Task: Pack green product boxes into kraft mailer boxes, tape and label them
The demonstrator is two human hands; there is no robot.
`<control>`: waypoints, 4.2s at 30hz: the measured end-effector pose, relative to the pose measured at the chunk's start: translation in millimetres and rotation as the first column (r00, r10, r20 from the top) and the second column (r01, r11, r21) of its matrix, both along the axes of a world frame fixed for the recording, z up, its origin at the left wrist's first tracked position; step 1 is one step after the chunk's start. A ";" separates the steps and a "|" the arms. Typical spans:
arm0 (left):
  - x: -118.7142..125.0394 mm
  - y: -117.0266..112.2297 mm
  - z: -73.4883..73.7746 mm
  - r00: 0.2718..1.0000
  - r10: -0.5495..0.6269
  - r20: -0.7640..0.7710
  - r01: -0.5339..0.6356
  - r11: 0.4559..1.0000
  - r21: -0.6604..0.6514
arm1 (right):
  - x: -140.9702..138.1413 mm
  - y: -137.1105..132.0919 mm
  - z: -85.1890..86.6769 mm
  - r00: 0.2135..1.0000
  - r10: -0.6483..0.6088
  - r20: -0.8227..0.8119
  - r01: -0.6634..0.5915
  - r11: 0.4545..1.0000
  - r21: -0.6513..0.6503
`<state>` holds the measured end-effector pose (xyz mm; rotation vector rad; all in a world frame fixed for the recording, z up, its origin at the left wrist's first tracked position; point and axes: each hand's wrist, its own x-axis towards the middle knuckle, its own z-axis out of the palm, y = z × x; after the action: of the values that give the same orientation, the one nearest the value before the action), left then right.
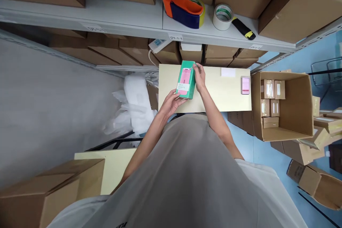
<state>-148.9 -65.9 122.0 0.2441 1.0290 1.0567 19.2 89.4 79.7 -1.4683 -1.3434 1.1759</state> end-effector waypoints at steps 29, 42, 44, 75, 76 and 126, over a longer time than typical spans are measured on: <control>-100.3 -6.8 -4.2 0.941 0.065 -0.332 0.004 0.979 0.202 | -120.7 -45.9 44.9 0.967 -0.235 0.096 0.221 0.965 0.141; -138.4 -0.2 -2.2 0.991 -0.101 0.089 0.102 0.995 -0.002 | -144.8 -34.5 35.2 0.939 -0.256 -0.228 0.266 0.964 0.013; -137.7 0.4 -2.0 0.992 -0.106 0.066 0.105 0.994 0.021 | -144.9 -36.2 34.1 0.932 -0.271 -0.239 0.281 0.960 0.008; -123.5 1.7 -12.0 0.985 0.014 -0.170 -0.013 1.000 0.010 | -124.7 -52.7 43.7 0.955 -0.199 -0.218 0.198 0.980 -0.027; -120.6 1.6 -12.3 0.965 0.046 -0.259 -0.039 0.999 0.032 | -124.2 -52.2 42.0 0.956 -0.215 -0.201 0.213 0.977 -0.028; -117.0 7.5 -1.5 0.881 0.070 -0.468 0.009 0.986 0.164 | -119.5 -32.6 46.4 0.974 -0.219 -0.063 0.219 0.976 -0.005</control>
<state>-265.9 -58.5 120.5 0.6464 1.3891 1.1391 -100.3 56.8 126.1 -1.5222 -1.1079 1.0685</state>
